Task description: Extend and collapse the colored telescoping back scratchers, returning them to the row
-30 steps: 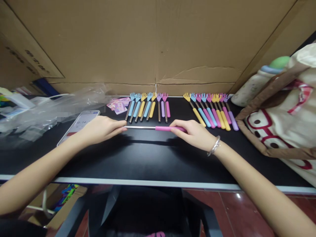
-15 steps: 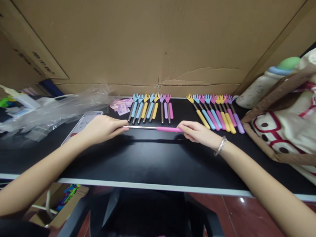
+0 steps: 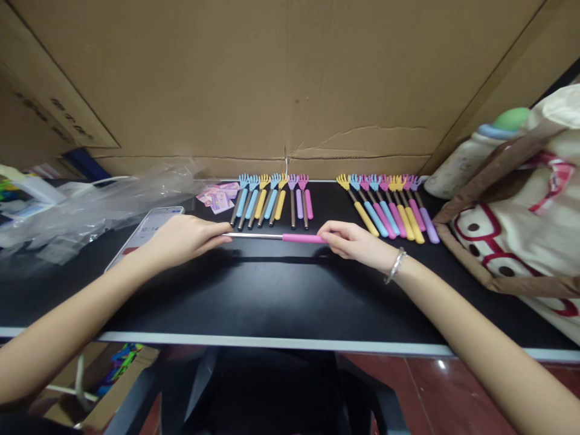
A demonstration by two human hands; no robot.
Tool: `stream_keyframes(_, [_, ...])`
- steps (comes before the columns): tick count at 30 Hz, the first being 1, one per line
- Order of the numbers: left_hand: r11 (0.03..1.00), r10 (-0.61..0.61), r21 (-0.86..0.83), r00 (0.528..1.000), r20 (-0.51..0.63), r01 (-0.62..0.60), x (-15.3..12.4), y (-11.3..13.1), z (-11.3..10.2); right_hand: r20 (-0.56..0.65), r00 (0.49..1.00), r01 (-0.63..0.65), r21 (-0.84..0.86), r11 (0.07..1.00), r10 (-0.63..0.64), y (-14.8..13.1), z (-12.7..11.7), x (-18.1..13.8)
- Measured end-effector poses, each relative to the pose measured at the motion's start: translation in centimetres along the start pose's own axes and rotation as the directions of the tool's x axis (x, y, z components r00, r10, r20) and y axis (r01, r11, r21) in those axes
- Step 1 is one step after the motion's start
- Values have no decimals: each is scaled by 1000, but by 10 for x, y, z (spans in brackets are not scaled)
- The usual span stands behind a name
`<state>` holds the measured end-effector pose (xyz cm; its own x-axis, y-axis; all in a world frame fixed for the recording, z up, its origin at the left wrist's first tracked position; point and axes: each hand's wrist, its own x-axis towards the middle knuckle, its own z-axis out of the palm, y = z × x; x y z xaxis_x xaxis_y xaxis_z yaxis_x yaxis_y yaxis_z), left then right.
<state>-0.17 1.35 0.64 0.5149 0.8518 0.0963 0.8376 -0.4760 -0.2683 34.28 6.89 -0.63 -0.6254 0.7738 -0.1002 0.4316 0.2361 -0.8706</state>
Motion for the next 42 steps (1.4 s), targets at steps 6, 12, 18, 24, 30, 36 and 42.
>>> stream_keyframes(6, [1000, 13, -12, 999, 47, -13, 1, 0, 2, -39, 999, 34, -77, 996, -37, 2, 2, 0])
stream_keyframes(12, [1000, 19, -21, 998, 64, -17, 1, -2, 2, -101, 991, 62, -201, 978, -84, -3, 5, -2])
stream_keyframes(18, [996, 46, -78, 999, 29, -43, -2, -6, 3, -133, 964, 160, -396, 904, -229, -8, 4, -4])
stream_keyframes(24, [991, 60, -122, 998, 26, -57, -2, -7, 3, -136, 940, 201, -524, 828, -314, -8, 3, -5])
stream_keyframes(30, [999, 30, -38, 998, 56, -28, 1, -3, 1, -131, 932, 189, -621, 761, -338, -4, 1, -5])
stream_keyframes(36, [1000, 14, -23, 997, 75, -12, 2, 2, -4, -11, 958, 172, -778, 604, -286, -5, 1, -6])
stream_keyframes(42, [999, -11, -37, 996, 85, 14, 0, -3, -5, -13, 951, 157, -840, 519, -309, -5, -3, -7])
